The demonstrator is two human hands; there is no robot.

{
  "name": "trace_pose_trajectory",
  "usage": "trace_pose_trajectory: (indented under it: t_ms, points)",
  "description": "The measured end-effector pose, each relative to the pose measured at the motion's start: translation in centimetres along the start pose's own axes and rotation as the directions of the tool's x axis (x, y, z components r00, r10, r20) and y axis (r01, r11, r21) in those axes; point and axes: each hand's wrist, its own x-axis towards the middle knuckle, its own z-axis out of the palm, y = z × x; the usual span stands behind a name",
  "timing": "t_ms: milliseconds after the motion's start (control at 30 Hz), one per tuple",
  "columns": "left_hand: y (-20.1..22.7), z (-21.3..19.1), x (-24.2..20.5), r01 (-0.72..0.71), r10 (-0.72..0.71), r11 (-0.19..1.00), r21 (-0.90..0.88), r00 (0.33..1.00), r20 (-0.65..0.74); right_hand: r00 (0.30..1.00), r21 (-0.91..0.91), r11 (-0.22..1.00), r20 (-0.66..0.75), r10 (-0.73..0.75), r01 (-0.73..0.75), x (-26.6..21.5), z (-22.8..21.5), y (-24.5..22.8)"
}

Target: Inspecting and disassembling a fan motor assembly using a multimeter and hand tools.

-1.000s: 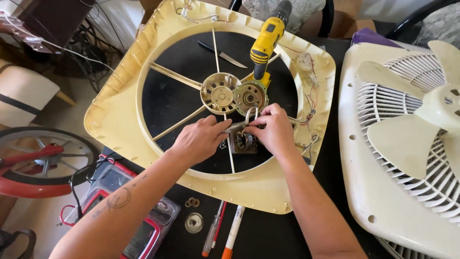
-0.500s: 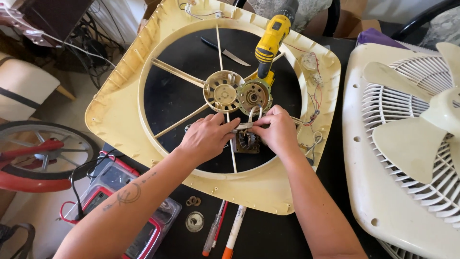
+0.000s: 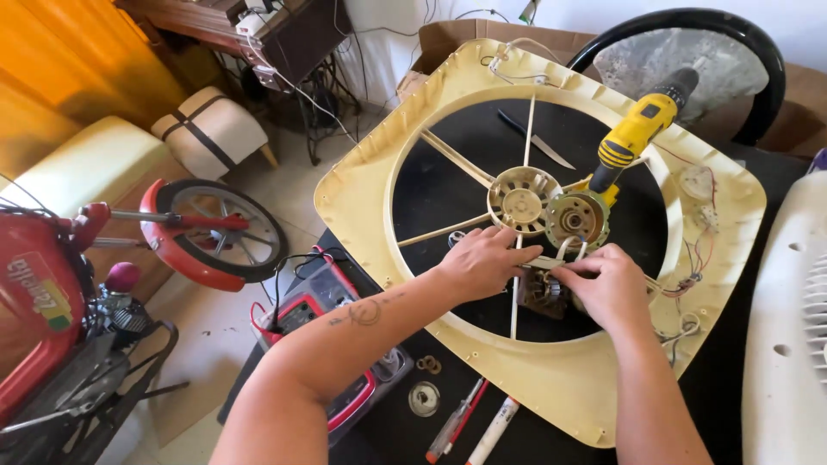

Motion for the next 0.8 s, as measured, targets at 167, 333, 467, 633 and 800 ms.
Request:
trace_pose_trajectory:
  t_ms: [167, 333, 467, 633, 800]
  points:
    - [-0.2, 0.0, -0.2, -0.010, 0.010, 1.000, -0.010, 1.000, -0.022, 0.998, -0.031, 0.998, -0.044, -0.054, 0.053, 1.3, 2.0, 1.8]
    - [-0.6, 0.4, -0.4, -0.193, 0.142, 0.956, -0.222, 0.963, -0.227, 0.968, -0.078, 0.983, -0.175, -0.177, 0.166, 2.0, 4.1, 4.0]
    - [0.1, -1.2, 0.3, -0.132, 0.132, 0.991, 0.005, 0.979, -0.154, 0.949, 0.048, 0.967, -0.208, -0.235, 0.250, 0.7, 1.4, 1.4]
    - [0.1, -1.3, 0.1, -0.089, 0.095, 0.994, 0.069, 0.992, -0.083, 0.967, 0.122, 0.969, -0.164, -0.193, 0.215, 0.1, 0.3, 0.2]
    - [0.4, -1.5, 0.0, -0.059, 0.063, 0.994, 0.093, 0.997, -0.045, 0.974, 0.164, 0.966, -0.142, -0.178, 0.200, 0.0, 0.1, 0.1]
